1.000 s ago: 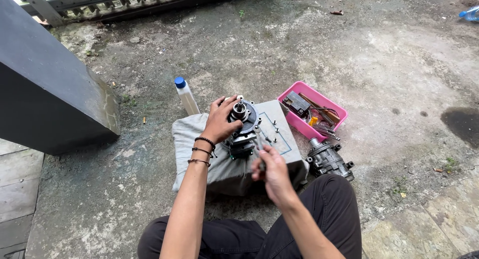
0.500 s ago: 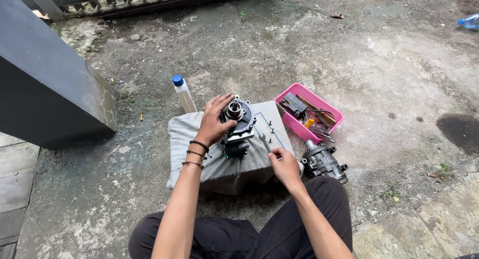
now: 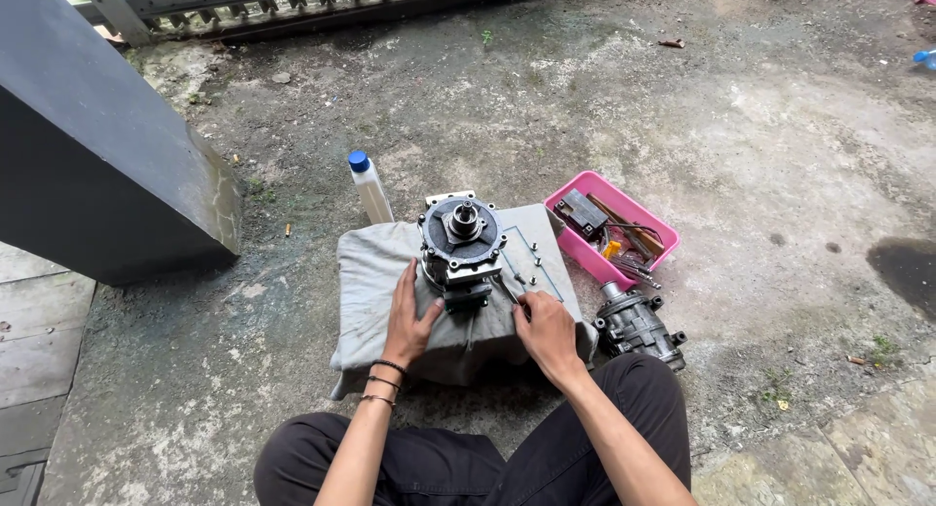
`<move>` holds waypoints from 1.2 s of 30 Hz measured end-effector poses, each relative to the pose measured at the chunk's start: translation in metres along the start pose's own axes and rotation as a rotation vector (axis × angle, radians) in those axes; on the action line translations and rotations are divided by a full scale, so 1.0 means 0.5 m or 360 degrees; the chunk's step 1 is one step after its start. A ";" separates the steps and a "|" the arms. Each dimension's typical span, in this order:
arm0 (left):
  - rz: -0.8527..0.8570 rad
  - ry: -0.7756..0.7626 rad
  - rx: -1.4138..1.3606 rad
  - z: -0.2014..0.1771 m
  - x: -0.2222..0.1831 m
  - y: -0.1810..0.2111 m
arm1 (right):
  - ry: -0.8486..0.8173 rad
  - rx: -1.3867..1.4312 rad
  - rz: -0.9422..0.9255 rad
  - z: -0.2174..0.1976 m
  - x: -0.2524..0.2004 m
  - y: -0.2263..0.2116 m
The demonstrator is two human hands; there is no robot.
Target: Using a wrench to tighten or loosen bolts on a mechanical engine component
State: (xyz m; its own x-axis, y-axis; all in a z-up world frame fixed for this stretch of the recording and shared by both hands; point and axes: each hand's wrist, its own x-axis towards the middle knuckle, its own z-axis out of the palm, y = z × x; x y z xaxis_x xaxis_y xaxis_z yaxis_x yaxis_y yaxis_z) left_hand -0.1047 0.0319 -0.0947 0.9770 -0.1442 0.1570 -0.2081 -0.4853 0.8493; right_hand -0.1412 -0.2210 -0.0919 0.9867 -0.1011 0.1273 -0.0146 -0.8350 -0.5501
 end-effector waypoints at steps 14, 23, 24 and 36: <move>-0.0020 0.0099 0.0471 0.031 -0.008 -0.010 | 0.0283 0.0679 -0.0221 -0.131 0.042 -0.159; -0.0045 0.0115 0.0467 0.030 0.000 -0.012 | 0.0151 0.0428 -0.0500 -0.132 0.109 -0.146; -0.0045 0.0113 0.0475 0.029 0.000 -0.013 | 0.0132 0.0384 -0.0537 -0.129 0.117 -0.138; -0.0066 0.0095 0.0416 0.023 -0.005 -0.005 | 0.0279 0.0663 -0.0281 -0.186 0.151 -0.042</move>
State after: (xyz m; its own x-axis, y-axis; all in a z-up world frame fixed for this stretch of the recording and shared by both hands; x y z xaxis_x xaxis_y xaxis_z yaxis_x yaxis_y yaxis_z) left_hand -0.1073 0.0234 -0.1029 0.9844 -0.0722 0.1607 -0.1650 -0.6972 0.6976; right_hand -0.0814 -0.2613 0.0061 0.9255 -0.0970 0.3660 0.2520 -0.5637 -0.7866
